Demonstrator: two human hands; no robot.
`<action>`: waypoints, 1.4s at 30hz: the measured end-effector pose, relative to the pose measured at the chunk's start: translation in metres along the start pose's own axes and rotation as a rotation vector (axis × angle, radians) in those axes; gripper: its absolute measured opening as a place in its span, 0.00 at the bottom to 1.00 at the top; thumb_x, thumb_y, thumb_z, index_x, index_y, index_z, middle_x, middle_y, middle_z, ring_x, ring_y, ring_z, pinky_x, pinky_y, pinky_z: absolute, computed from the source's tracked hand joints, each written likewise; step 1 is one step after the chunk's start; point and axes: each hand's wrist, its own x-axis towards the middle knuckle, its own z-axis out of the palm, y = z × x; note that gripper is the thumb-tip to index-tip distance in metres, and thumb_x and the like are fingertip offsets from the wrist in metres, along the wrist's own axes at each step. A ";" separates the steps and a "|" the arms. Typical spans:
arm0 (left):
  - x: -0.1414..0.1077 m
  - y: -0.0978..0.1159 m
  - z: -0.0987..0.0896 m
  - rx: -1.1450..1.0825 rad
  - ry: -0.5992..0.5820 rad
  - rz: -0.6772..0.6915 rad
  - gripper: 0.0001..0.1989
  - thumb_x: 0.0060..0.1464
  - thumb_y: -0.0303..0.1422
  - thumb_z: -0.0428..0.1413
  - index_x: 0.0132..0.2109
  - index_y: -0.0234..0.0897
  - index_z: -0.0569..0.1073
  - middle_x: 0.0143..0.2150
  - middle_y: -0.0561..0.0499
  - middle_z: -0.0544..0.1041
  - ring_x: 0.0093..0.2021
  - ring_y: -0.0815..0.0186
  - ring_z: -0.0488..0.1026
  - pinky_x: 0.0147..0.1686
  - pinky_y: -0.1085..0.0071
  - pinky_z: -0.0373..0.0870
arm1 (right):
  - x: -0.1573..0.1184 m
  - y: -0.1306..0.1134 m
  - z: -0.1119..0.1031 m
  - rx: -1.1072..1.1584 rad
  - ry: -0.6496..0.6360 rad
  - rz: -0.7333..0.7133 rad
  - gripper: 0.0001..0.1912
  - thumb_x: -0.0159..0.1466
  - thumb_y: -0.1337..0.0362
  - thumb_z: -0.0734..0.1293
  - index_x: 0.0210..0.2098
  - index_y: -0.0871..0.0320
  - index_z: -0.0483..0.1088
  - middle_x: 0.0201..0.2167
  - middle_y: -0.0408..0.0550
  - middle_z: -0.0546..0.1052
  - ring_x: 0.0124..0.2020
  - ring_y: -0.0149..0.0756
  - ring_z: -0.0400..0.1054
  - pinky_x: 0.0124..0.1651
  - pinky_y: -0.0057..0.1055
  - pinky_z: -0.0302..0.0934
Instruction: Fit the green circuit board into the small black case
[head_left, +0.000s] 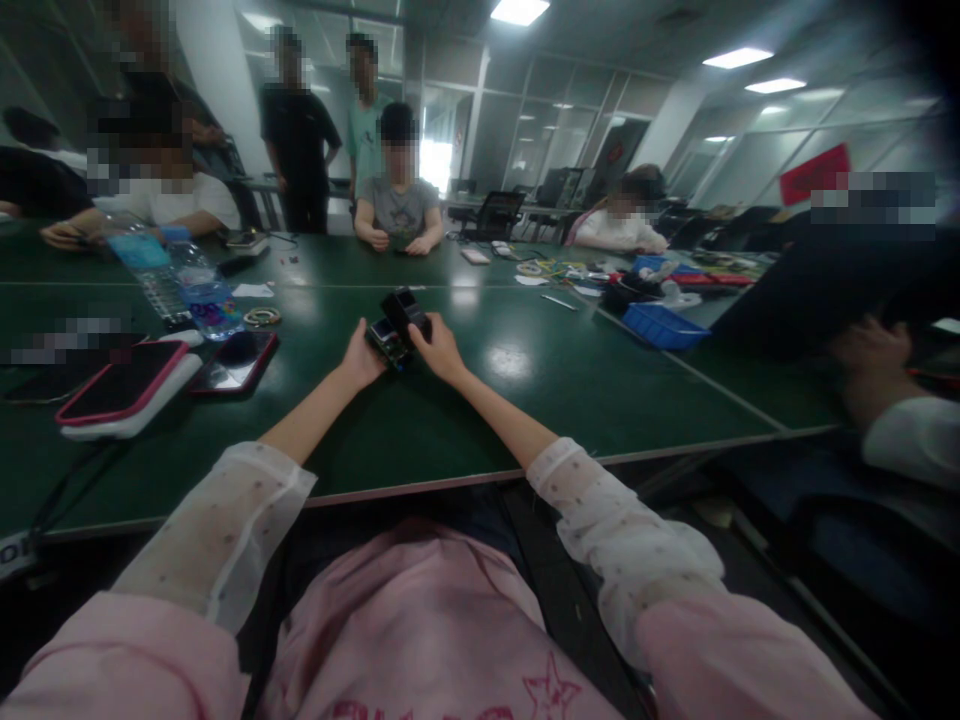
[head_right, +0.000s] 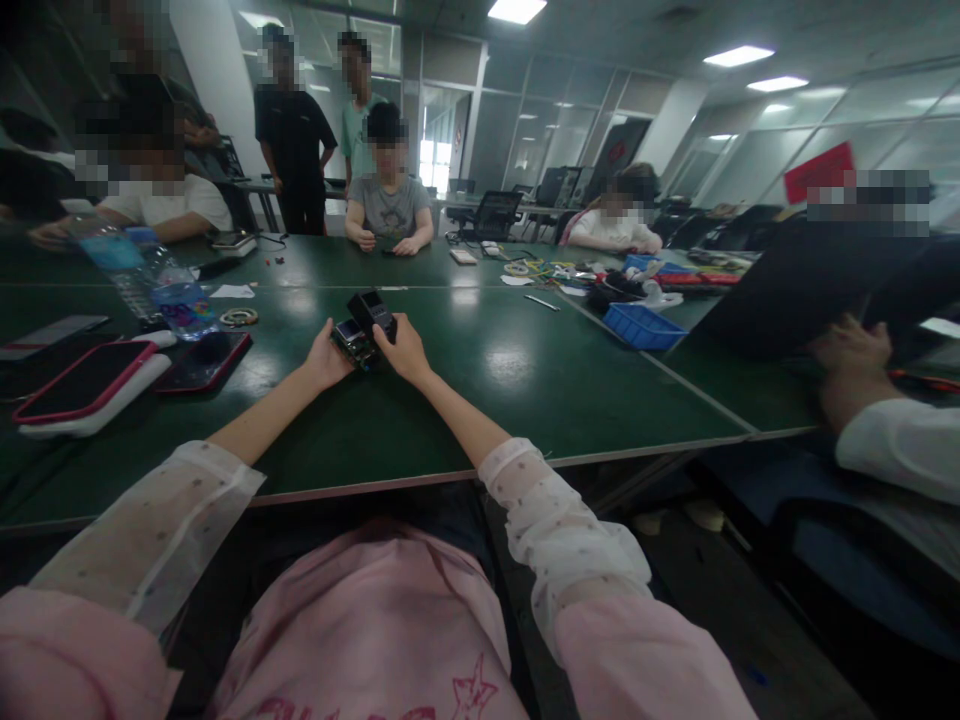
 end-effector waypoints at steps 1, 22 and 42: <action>0.000 0.000 0.000 -0.010 -0.006 -0.002 0.31 0.66 0.55 0.41 0.64 0.40 0.66 0.43 0.42 0.82 0.46 0.51 0.80 0.52 0.55 0.72 | 0.000 0.000 0.000 0.004 -0.003 -0.001 0.26 0.67 0.43 0.60 0.50 0.59 0.65 0.44 0.55 0.75 0.43 0.44 0.71 0.48 0.40 0.64; -0.004 0.001 0.001 -0.036 -0.006 0.025 0.29 0.67 0.53 0.43 0.58 0.35 0.71 0.36 0.42 0.81 0.44 0.51 0.80 0.50 0.54 0.73 | 0.000 0.002 0.001 0.020 0.023 0.000 0.27 0.67 0.43 0.60 0.53 0.58 0.61 0.46 0.57 0.75 0.45 0.46 0.72 0.51 0.44 0.65; -0.010 0.005 0.005 -0.102 0.009 0.041 0.29 0.68 0.51 0.42 0.63 0.35 0.66 0.43 0.41 0.82 0.44 0.53 0.81 0.50 0.56 0.75 | -0.001 -0.003 -0.005 0.034 0.034 0.036 0.25 0.67 0.46 0.62 0.54 0.57 0.60 0.46 0.56 0.75 0.45 0.45 0.71 0.52 0.45 0.65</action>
